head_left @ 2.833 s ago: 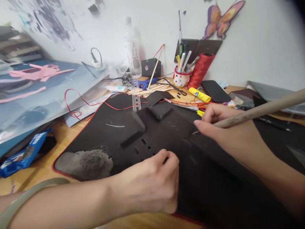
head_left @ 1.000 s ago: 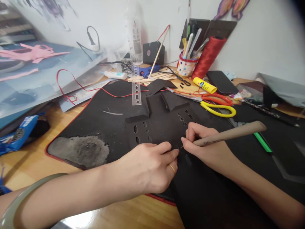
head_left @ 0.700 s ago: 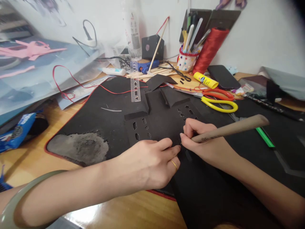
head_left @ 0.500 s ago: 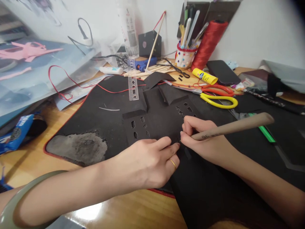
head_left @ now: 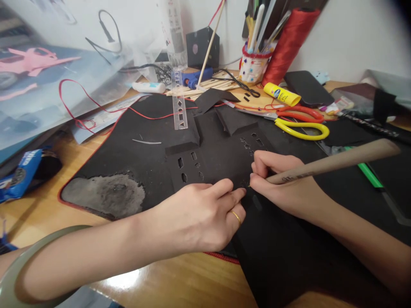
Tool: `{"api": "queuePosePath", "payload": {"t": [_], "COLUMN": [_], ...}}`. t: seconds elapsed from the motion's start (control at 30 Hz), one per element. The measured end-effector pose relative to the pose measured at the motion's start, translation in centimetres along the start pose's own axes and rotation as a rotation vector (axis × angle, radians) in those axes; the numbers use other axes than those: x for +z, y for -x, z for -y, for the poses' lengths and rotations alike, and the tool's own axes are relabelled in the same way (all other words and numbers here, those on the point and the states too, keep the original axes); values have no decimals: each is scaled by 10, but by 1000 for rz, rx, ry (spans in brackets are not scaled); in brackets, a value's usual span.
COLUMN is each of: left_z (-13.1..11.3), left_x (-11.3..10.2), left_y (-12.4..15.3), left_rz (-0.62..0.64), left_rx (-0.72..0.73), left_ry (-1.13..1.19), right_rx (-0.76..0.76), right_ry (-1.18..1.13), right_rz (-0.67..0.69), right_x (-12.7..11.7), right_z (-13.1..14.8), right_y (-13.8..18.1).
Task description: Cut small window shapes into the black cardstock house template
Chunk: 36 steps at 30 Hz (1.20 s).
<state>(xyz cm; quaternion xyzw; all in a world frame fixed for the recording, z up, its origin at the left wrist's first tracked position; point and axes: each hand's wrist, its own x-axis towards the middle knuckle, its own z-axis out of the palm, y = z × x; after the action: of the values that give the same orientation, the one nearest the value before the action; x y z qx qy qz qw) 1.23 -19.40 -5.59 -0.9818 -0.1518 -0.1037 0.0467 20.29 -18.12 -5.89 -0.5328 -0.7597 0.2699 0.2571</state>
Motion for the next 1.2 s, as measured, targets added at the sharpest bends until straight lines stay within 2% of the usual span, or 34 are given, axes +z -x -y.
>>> {"api": "queuePosePath", "payload": {"t": [0.3,0.47,0.7,1.2], "left_z": [1,2,1,0], "left_x": [0,-1,-1,1], "left_y": [-1,-1,0,-2], "left_rz": [4,5,-16,-24], "left_rx": [12,32,32,18], "left_ry": [2,8,33,45], "right_rx": [10,107,136,166], "right_ry": [-25,-178,-52,-7], "right_rz": [-8,-103,-119,-149], "right_x": [-1,-1,1,6], "right_z": [0,-3,3,8], "right_y": [2,3,4,4]}}
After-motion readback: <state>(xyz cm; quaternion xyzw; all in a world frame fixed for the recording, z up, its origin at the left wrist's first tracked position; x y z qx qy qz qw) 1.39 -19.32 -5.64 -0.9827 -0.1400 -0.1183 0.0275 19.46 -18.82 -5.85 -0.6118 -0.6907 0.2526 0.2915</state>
